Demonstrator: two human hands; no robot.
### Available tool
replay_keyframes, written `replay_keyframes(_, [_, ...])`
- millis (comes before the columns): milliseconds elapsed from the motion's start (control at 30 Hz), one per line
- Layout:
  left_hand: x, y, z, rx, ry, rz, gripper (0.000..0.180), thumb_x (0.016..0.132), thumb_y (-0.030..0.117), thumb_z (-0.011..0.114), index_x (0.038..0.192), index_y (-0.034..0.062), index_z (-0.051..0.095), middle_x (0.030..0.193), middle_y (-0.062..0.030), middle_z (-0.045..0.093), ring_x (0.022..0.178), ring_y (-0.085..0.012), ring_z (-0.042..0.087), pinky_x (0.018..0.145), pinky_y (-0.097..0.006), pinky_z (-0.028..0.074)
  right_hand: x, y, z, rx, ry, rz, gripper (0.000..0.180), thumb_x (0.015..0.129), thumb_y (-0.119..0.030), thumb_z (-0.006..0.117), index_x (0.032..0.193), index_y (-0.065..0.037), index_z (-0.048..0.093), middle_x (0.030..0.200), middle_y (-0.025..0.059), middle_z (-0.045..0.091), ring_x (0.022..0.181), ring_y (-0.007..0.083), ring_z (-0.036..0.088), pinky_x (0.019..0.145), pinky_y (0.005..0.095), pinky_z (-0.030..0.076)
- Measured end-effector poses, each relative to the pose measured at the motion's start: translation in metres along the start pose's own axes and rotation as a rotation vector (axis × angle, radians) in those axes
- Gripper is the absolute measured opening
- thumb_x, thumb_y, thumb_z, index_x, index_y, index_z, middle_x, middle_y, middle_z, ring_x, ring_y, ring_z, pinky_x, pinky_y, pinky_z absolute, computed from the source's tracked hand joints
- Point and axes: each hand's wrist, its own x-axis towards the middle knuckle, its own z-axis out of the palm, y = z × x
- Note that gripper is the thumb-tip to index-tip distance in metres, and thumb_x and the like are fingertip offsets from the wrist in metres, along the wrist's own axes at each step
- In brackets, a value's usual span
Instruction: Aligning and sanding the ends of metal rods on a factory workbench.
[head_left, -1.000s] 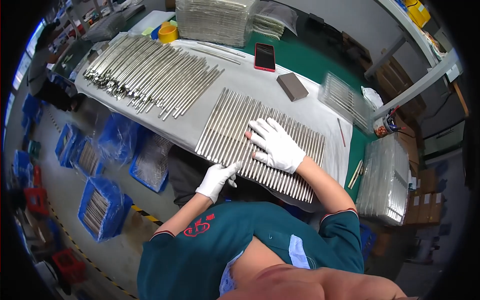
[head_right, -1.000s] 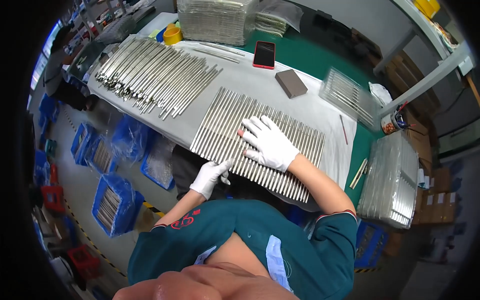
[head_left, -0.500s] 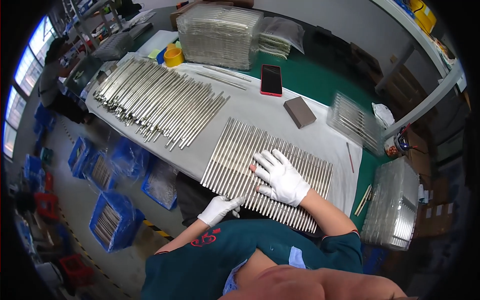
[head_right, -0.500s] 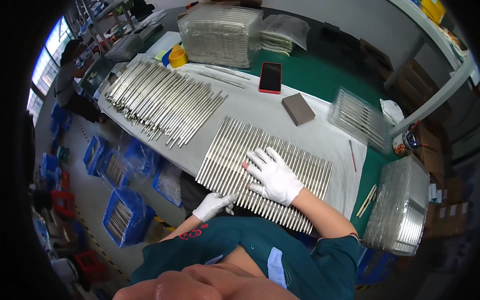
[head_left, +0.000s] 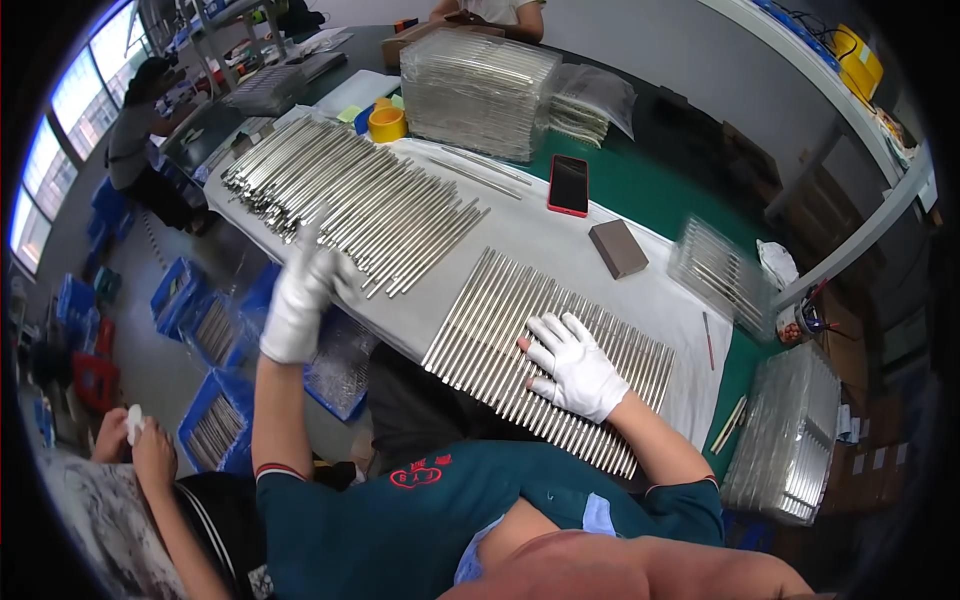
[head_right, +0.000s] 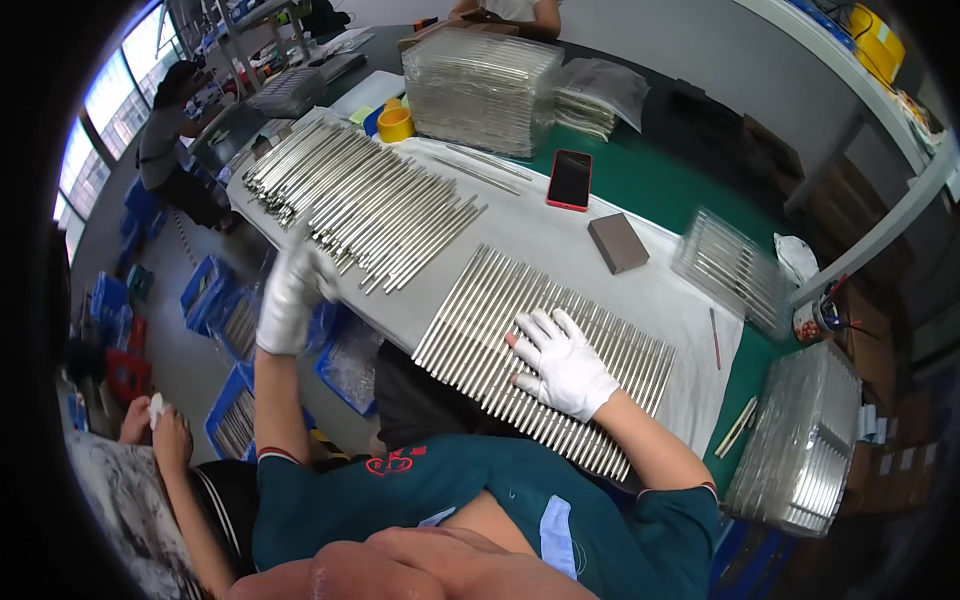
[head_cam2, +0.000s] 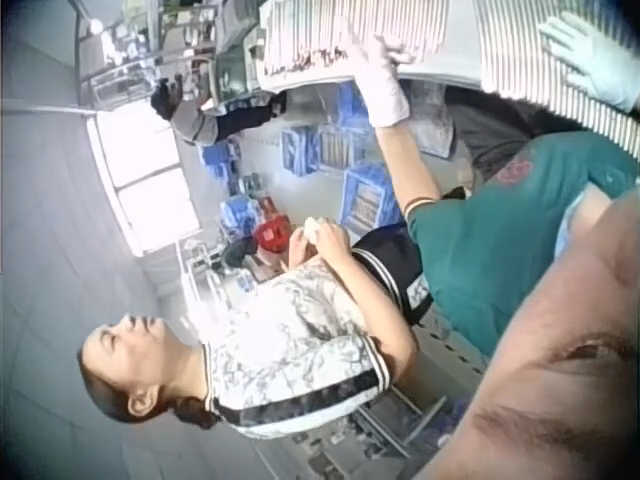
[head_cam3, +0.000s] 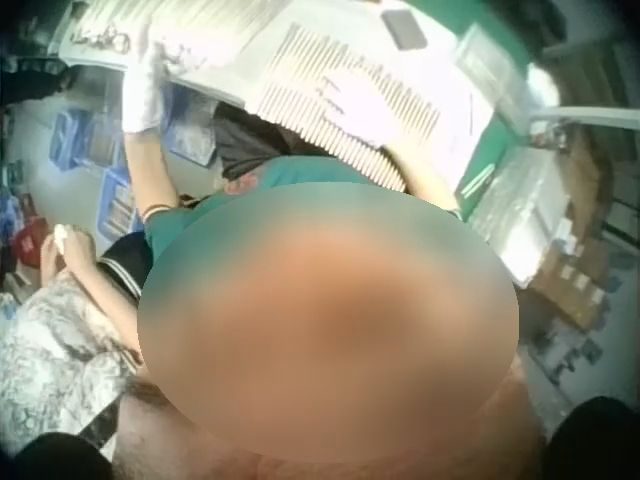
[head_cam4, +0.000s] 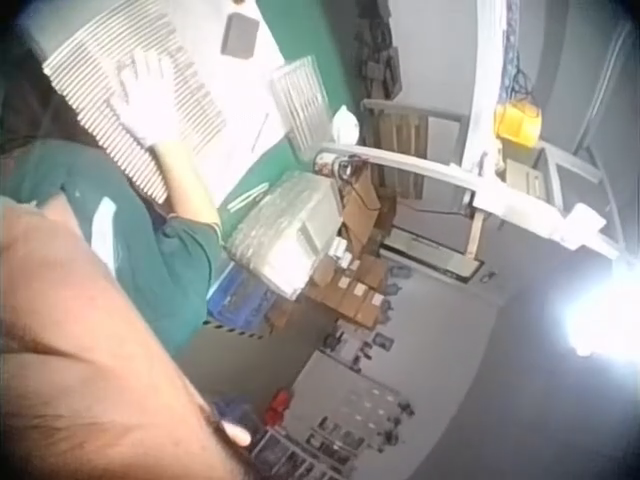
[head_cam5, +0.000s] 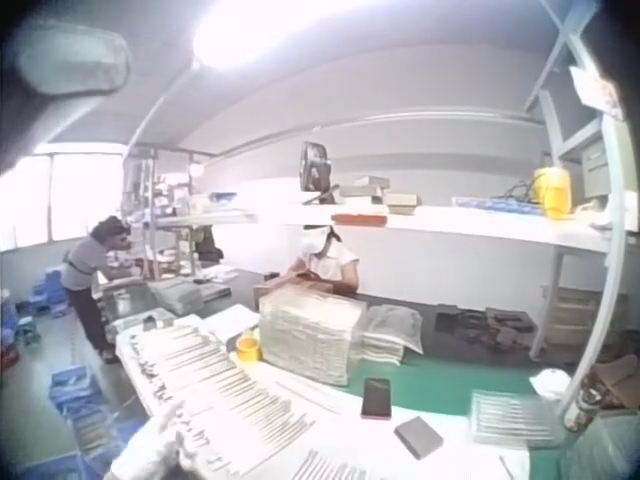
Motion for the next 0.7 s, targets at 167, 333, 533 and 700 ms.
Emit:
replay_keyframes(167, [0.014, 0.016, -0.004, -0.066, 0.095, -0.037, 0.031, 0.095, 0.031, 0.061, 0.100, 0.0000, 0.065, 0.062, -0.0005, 0.053, 0.056, -0.0106, 0.055, 0.058, -0.025, 0.049, 0.001, 0.003, 0.002, -0.004, 0.005, -0.003, 0.061, 0.091, -0.047, 0.050, 0.136, -0.006, 0.048, 0.146, 0.0204, 0.039, 0.136, 0.0365, 0.035, 0.115, 0.0493, 0.020])
replay_keyframes(333, [-0.035, -0.026, 0.037, -0.058, -0.413, -0.536, 0.028, 0.097, 0.022, 0.058, 0.094, -0.0049, 0.066, 0.071, -0.0092, 0.066, 0.061, -0.0144, 0.061, 0.061, -0.027, 0.050, 0.005, 0.005, 0.003, -0.019, 0.039, -0.019, 0.060, 0.092, -0.047, 0.048, 0.135, -0.006, 0.049, 0.145, 0.0204, 0.040, 0.136, 0.0352, 0.036, 0.114, 0.0481, 0.021])
replay_keyframes(533, [-0.074, -0.074, 0.070, 0.209, -0.546, -0.856, 0.040, 0.095, 0.036, 0.062, 0.087, -0.0023, 0.067, 0.065, -0.0064, 0.064, 0.057, -0.0114, 0.059, 0.057, -0.024, 0.047, 0.003, 0.009, 0.004, -0.032, 0.118, -0.031, 0.059, 0.092, -0.047, 0.049, 0.134, -0.006, 0.049, 0.144, 0.0192, 0.042, 0.136, 0.0351, 0.036, 0.114, 0.0474, 0.023])
replay_keyframes(700, [-0.109, -0.118, 0.101, 0.049, -0.352, -0.751, 0.029, 0.095, 0.028, 0.062, 0.101, -0.0003, 0.064, 0.073, -0.0026, 0.061, 0.058, -0.0079, 0.055, 0.056, -0.023, 0.047, 0.002, 0.008, 0.009, -0.065, 0.113, -0.032, 0.060, 0.094, -0.050, 0.045, 0.135, -0.006, 0.048, 0.144, 0.0188, 0.042, 0.135, 0.0345, 0.037, 0.113, 0.0472, 0.024])
